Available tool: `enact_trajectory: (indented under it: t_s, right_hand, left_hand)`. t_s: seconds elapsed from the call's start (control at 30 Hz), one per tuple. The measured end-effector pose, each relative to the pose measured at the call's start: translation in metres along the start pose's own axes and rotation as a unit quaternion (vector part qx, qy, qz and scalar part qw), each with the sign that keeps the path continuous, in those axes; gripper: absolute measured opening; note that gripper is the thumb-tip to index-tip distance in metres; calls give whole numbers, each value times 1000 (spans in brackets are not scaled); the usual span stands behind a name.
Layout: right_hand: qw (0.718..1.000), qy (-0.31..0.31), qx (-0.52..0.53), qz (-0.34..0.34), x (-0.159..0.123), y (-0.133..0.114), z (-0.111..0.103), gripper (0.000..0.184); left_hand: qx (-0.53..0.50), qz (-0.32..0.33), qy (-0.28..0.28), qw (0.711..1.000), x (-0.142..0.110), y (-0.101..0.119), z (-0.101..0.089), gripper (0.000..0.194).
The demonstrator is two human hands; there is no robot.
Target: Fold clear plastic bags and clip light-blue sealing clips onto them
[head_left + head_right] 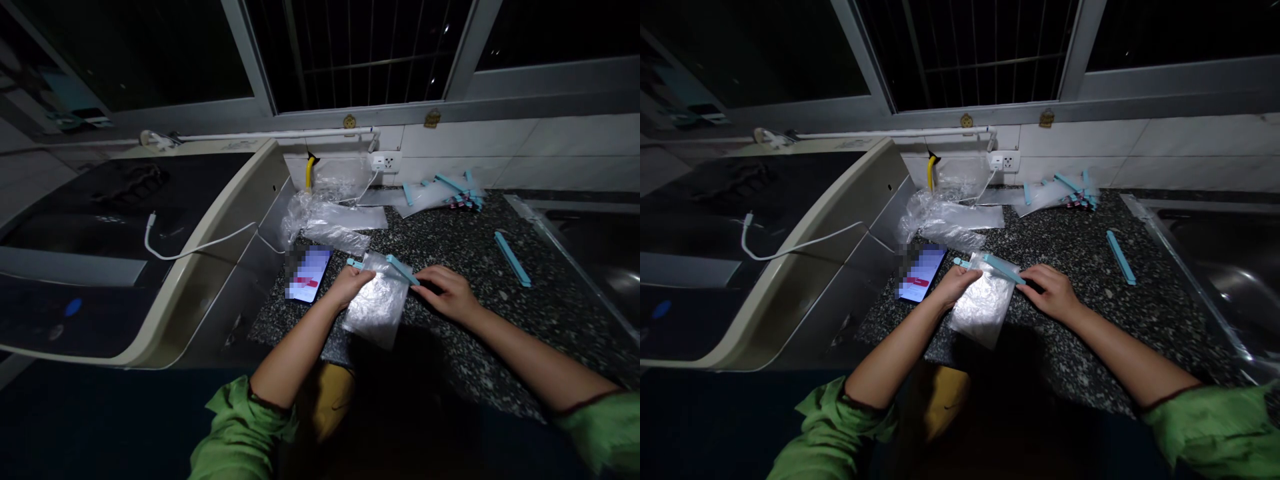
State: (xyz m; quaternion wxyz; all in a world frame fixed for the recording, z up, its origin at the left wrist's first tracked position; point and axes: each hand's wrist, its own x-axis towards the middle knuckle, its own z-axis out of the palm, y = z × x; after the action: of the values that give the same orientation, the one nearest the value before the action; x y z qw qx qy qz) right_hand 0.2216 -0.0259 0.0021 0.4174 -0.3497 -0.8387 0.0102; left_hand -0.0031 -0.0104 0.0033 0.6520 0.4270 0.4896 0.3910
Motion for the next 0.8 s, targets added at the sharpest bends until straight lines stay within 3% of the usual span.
enact_trajectory:
  t_s: [0.1,0.8]
  right_hand:
    - [1000,-4,1,-3,0,0,0,10]
    - [999,-22,-30,-9,-1,1,3,13]
  left_hand:
    - [11,9,-20,1000,0,0,0,32]
    - [58,50,-24,997,-2,2,3,35]
